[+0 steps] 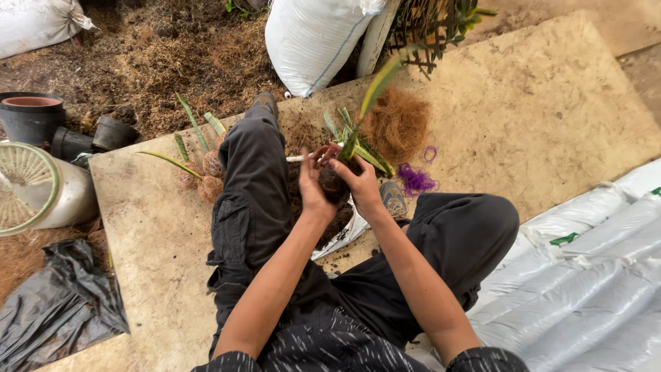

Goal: The person sits on the floor and packs soil around the roots of a snake plant, forming a compact root ball. They repeatedly add soil and press it firmly around the roots to create a dense, rounded shape.

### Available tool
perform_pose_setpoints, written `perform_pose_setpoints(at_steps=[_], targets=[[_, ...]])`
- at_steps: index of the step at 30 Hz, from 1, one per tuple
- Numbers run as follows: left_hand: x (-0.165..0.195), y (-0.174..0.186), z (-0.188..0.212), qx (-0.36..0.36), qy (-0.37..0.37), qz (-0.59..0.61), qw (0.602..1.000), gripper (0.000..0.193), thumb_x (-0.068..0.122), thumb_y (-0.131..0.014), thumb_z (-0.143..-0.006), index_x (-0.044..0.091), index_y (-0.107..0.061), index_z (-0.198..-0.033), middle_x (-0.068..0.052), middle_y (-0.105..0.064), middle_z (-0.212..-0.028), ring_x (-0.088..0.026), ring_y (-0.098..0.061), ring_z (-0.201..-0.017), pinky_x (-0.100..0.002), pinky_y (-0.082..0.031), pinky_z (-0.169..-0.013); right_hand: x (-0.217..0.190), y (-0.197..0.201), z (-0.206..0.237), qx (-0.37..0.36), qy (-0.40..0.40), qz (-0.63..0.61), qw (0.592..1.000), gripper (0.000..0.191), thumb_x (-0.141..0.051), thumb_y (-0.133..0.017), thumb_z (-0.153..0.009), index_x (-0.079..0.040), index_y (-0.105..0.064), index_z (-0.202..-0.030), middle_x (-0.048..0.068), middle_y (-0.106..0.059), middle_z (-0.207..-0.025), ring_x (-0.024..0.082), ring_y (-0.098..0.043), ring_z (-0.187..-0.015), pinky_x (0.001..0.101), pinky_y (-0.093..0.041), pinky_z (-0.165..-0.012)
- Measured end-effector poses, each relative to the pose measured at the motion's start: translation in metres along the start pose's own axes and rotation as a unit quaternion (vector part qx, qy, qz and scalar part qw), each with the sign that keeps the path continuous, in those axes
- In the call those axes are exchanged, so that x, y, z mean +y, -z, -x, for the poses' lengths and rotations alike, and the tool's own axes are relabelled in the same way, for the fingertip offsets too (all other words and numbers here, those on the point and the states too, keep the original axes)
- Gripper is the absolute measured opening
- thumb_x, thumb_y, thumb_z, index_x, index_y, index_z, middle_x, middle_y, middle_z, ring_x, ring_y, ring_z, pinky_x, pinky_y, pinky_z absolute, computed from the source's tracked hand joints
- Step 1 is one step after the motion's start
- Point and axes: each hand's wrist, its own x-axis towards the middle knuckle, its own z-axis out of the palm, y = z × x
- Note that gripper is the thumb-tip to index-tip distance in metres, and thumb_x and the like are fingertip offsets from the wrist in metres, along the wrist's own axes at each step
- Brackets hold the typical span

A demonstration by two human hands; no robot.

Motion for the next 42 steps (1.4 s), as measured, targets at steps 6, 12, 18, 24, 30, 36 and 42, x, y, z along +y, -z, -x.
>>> perform_pose_setpoints(at_steps=[6,12,18,24,30,36,42], targets=[[0.005,-0.001,0.010,-0.006,0.110,0.047,0.993,0.073,0.074,-0.048,-0.091,0.009,-0.072,-0.112,-0.006,-0.073,-0.112,-0.023,-0.066,-0.110,-0.044,-0.055,-0.100,0.002,0.013,0.001,-0.062,-0.013,0.078,0.995,0.036,-0.025,-0.084,-0.087,0.003,-0.075,-0.108,0.008,-0.076,-0.104,0.015,-0.070,-0.094,0.0302,-0.056,-0.091],[-0.013,0.021,-0.007,0.018,0.092,0.046,0.995,0.066,0.071,-0.054,-0.096,0.007,-0.073,-0.101,-0.008,-0.072,-0.100,-0.024,-0.069,-0.093,-0.041,-0.057,-0.088,0.036,0.005,-0.003,0.033,-0.008,0.068,0.997,0.030,-0.020,-0.084,-0.083,0.005,-0.074,-0.098,0.011,-0.075,-0.087,0.018,-0.072,-0.073,0.0307,-0.062,-0.074],[-0.017,0.027,-0.015,0.065,0.070,0.053,0.994,0.052,0.063,-0.054,-0.097,0.012,-0.066,-0.103,-0.007,-0.073,-0.101,-0.024,-0.071,-0.094,-0.044,-0.059,-0.090,0.025,-0.006,-0.004,0.071,-0.055,-0.004,0.996,0.037,-0.026,-0.084,-0.084,0.006,-0.074,-0.101,0.015,-0.074,-0.090,0.020,-0.070,-0.076,0.0339,-0.060,-0.074],[-0.004,0.019,-0.003,0.065,0.029,0.037,0.997,0.052,0.061,-0.049,-0.096,0.015,-0.070,-0.110,-0.006,-0.072,-0.112,-0.026,-0.069,-0.106,-0.048,-0.054,-0.099,-0.002,0.018,-0.007,-0.071,-0.180,-0.085,0.977,0.050,-0.043,-0.073,-0.087,-0.003,-0.070,-0.118,0.013,-0.072,-0.114,0.018,-0.069,-0.104,0.0297,-0.059,-0.091],[-0.011,0.018,0.002,0.013,0.117,0.077,0.990,0.062,0.062,-0.046,-0.093,0.010,-0.074,-0.112,-0.008,-0.074,-0.109,-0.027,-0.069,-0.104,-0.046,-0.053,-0.099,0.023,0.015,-0.009,-0.017,-0.072,-0.082,0.994,0.033,-0.027,-0.083,-0.087,-0.004,-0.070,-0.107,0.008,-0.069,-0.099,0.015,-0.067,-0.089,0.0306,-0.058,-0.083],[-0.020,0.025,-0.013,0.056,0.109,0.065,0.990,0.065,0.063,-0.046,-0.097,0.007,-0.077,-0.109,-0.009,-0.074,-0.107,-0.026,-0.068,-0.100,-0.042,-0.052,-0.097,0.043,0.013,-0.014,0.030,-0.037,0.055,0.997,0.029,-0.019,-0.088,-0.082,0.000,-0.069,-0.094,0.009,-0.072,-0.087,0.015,-0.067,-0.074,0.0298,-0.057,-0.072],[-0.015,0.024,-0.014,0.117,0.108,-0.005,0.987,0.062,0.064,-0.045,-0.091,0.013,-0.073,-0.111,-0.006,-0.072,-0.108,-0.024,-0.068,-0.099,-0.052,-0.052,-0.093,0.029,0.006,-0.014,0.040,-0.111,0.000,0.993,0.036,-0.023,-0.085,-0.085,0.000,-0.068,-0.107,0.015,-0.071,-0.101,0.022,-0.072,-0.086,0.0357,-0.064,-0.084]])
